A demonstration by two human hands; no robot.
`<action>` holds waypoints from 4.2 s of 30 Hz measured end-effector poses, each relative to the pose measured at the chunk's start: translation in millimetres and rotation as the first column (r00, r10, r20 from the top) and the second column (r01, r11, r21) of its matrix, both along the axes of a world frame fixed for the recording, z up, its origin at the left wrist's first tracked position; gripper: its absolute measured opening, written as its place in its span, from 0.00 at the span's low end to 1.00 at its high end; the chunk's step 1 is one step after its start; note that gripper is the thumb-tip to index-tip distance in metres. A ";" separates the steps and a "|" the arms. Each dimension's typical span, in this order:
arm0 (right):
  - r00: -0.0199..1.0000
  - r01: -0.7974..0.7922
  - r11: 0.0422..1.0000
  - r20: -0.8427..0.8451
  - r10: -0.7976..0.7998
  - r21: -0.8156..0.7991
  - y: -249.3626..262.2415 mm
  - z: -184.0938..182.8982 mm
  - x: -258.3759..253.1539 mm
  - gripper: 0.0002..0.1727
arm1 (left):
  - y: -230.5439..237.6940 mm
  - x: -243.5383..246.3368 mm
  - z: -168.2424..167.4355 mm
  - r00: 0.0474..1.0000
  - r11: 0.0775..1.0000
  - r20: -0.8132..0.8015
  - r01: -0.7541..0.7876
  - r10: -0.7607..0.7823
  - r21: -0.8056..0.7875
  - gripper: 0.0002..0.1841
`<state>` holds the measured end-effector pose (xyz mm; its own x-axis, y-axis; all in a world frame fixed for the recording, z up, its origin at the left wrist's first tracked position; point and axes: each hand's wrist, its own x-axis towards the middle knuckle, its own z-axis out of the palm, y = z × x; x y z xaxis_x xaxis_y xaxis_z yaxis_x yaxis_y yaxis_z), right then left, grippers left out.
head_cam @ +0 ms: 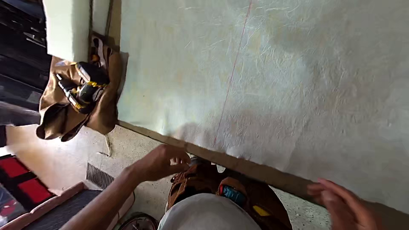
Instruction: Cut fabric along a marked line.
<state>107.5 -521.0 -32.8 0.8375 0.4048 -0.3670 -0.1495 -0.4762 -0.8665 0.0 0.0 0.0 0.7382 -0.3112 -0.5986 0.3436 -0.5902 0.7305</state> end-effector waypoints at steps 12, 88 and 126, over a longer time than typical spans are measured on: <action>0.985 -0.161 0.983 -0.074 0.154 -0.089 58.6 0.2 -236.0 0.19 | 25.1 -310.1 11.0 0.987 0.951 -0.125 -0.055 0.098 0.304 0.15; 0.712 0.555 0.715 -0.688 -0.143 0.425 267.5 -60.6 -222.3 0.33 | -118.5 -15.5 -96.4 0.339 0.198 -0.480 -0.926 0.809 -0.321 0.19; 0.659 0.579 0.771 -0.710 -0.250 0.266 263.4 -32.4 -194.4 0.31 | -130.2 -28.8 -110.5 0.492 0.072 -0.687 -0.837 0.534 -0.543 0.33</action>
<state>-86.9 -257.6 -65.1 0.6098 0.3181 -0.7259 -0.7905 0.1785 -0.5859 -28.8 -130.2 -110.5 0.7677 -0.1321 -0.6271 0.4871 0.7561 0.4371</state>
